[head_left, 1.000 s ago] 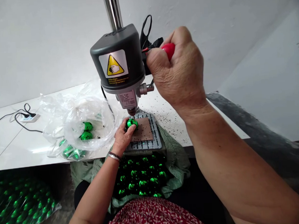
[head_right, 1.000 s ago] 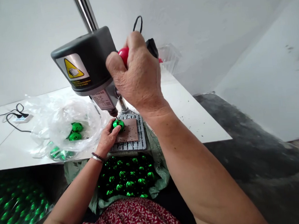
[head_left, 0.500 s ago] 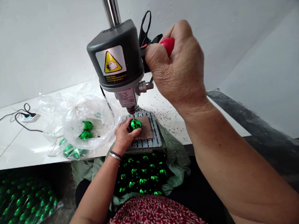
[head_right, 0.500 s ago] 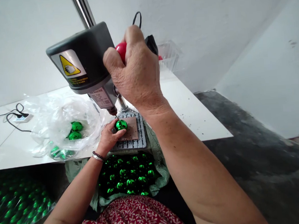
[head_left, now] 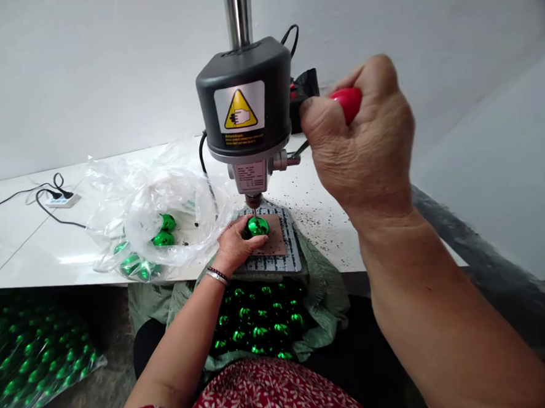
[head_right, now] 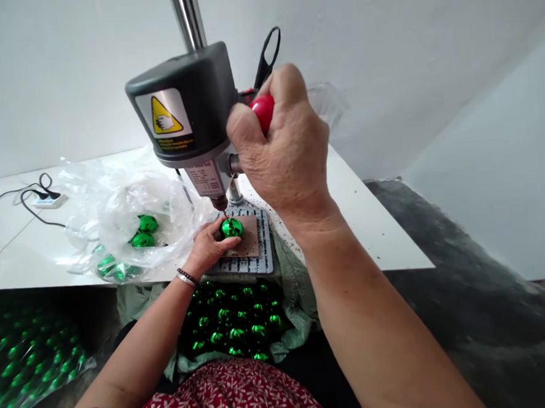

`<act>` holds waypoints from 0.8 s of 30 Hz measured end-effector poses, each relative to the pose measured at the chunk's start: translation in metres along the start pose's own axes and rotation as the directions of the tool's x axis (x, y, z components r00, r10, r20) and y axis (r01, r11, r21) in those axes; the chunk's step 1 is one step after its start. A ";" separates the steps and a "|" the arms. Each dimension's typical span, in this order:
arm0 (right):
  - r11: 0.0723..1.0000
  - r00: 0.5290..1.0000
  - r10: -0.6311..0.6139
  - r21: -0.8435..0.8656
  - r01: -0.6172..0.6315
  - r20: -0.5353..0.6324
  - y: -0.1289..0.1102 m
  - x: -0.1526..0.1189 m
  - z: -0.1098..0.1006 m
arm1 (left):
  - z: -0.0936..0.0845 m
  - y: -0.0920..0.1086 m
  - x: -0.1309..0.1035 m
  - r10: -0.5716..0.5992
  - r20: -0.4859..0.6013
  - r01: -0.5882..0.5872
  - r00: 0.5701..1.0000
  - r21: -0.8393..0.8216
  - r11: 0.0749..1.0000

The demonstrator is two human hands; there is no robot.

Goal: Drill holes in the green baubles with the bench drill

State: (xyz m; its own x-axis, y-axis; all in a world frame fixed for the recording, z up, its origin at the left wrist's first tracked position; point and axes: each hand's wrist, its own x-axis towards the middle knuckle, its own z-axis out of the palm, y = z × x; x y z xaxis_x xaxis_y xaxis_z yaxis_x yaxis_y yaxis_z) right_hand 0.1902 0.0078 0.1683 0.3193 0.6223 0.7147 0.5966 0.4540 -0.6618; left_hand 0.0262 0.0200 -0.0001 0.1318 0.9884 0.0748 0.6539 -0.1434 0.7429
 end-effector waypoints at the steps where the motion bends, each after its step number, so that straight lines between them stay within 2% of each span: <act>1: 1.000 1.000 -0.019 -0.010 0.019 -0.005 0.001 -0.003 -0.001 | 0.000 0.000 0.000 0.001 -0.002 -0.001 1.000 0.017 1.000; 9: 0.978 0.981 -0.174 -0.134 0.161 -0.089 0.012 -0.031 -0.003 | 0.001 -0.001 -0.002 0.005 -0.027 -0.003 1.000 0.085 0.996; 24: 0.960 0.957 -0.201 -0.235 0.150 -0.210 0.020 -0.057 0.005 | 0.003 -0.001 -0.004 0.004 -0.045 0.000 0.999 0.080 0.997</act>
State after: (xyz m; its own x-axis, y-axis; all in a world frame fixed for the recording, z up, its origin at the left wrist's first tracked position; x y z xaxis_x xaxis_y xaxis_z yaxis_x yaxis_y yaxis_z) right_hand 0.1805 -0.0155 0.1128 0.3400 0.3701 0.8645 0.7942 0.3793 -0.4747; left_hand 0.0277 0.0157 -0.0033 0.1003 0.9891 0.1077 0.7115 -0.1470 0.6872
